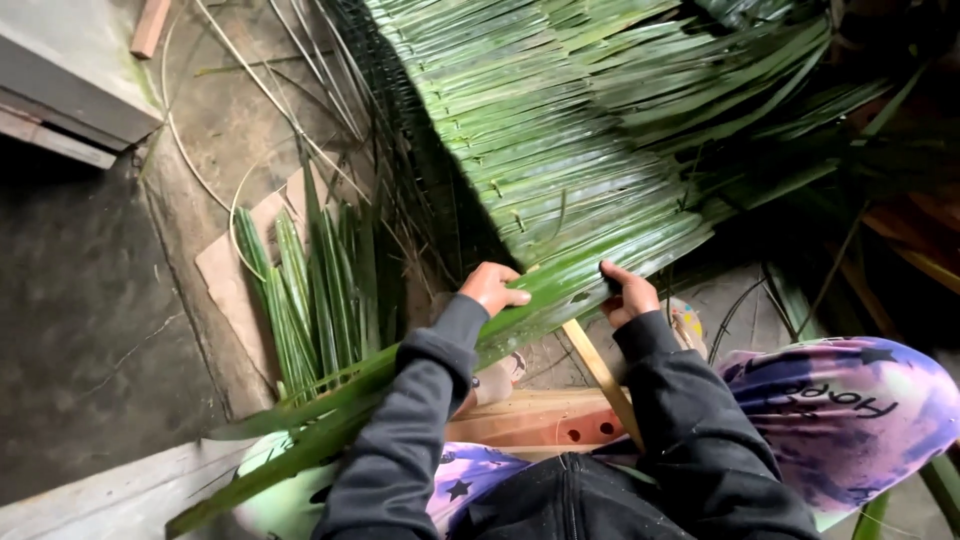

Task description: Weaving palm leaves together over a wooden support to create a large mat or roofing section.

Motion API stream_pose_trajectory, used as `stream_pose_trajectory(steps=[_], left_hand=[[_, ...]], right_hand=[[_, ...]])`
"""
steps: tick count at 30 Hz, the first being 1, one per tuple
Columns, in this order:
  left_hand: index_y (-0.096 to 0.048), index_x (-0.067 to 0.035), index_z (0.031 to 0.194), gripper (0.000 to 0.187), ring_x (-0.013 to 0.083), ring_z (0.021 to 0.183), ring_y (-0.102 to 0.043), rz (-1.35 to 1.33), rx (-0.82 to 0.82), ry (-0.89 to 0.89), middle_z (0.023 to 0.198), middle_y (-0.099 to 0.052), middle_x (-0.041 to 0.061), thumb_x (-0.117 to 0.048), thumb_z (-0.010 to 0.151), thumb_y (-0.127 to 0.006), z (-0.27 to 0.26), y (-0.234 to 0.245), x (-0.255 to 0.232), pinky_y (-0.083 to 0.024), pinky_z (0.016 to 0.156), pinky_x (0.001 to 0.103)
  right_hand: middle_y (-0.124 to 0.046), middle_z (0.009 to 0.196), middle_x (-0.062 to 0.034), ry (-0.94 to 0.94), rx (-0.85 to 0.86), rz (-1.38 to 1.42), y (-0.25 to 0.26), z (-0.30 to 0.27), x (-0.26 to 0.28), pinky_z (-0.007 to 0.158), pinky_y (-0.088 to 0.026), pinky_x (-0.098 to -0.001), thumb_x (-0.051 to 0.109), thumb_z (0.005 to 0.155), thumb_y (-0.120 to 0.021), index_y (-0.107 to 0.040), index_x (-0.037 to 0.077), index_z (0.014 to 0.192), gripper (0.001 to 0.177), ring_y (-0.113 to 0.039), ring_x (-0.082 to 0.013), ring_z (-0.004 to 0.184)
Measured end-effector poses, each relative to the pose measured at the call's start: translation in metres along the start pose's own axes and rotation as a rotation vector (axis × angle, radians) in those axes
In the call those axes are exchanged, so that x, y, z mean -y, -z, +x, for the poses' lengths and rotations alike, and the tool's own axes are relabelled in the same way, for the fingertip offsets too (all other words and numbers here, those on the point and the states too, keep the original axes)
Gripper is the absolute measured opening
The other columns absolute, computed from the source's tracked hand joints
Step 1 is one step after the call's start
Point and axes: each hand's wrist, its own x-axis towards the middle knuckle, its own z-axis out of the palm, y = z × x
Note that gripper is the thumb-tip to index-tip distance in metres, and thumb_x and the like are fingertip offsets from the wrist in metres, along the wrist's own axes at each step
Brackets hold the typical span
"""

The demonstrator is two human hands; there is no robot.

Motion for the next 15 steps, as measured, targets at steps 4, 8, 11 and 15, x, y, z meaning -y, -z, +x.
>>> stream_pose_trajectory(steps=[4, 8, 11, 15], left_hand=[[-0.078, -0.025, 0.117, 0.050, 0.0276, 0.111, -0.071, -0.046, 0.000, 0.017, 0.107, -0.079, 0.010, -0.037, 0.070, -0.091, 0.005, -0.013, 0.009, -0.056, 0.097, 0.042], [-0.078, -0.030, 0.117, 0.049, 0.0221, 0.108, -0.073, -0.014, -0.031, 0.035, 0.103, -0.080, 0.005, -0.039, 0.070, -0.090, 0.003, -0.008, 0.004, -0.058, 0.094, 0.037], [-0.079, -0.034, 0.113, 0.046, 0.0202, 0.107, -0.073, 0.049, -0.069, 0.085, 0.099, -0.080, 0.002, -0.041, 0.069, -0.092, -0.007, 0.001, -0.007, -0.059, 0.093, 0.036], [-0.079, -0.032, 0.114, 0.048, 0.0239, 0.113, -0.071, 0.110, -0.108, 0.118, 0.107, -0.080, 0.003, -0.042, 0.068, -0.089, -0.021, 0.007, -0.025, -0.057, 0.097, 0.040]], right_hand=[[-0.048, 0.140, -0.0276, -0.042, -0.042, 0.002, 0.004, 0.008, -0.010, 0.102, -0.034, -0.0720, 0.008, 0.073, -0.098, -0.041, -0.007, 0.143, 0.091, -0.042, -0.0457, 0.138], [-0.045, 0.146, -0.0282, -0.026, -0.012, 0.064, -0.006, -0.013, -0.006, 0.108, -0.027, -0.0713, 0.012, 0.076, -0.097, -0.042, -0.007, 0.145, 0.090, -0.038, -0.0454, 0.142], [-0.048, 0.143, -0.0294, -0.008, -0.031, 0.095, -0.011, -0.035, -0.003, 0.104, -0.036, -0.0685, 0.011, 0.073, -0.098, -0.044, -0.006, 0.143, 0.090, -0.042, -0.0468, 0.139], [-0.059, 0.128, -0.0272, -0.042, 0.037, -0.037, -0.018, -0.057, -0.020, 0.095, -0.046, -0.0665, 0.017, 0.070, -0.100, -0.052, -0.006, 0.137, 0.086, -0.057, -0.0438, 0.122]])
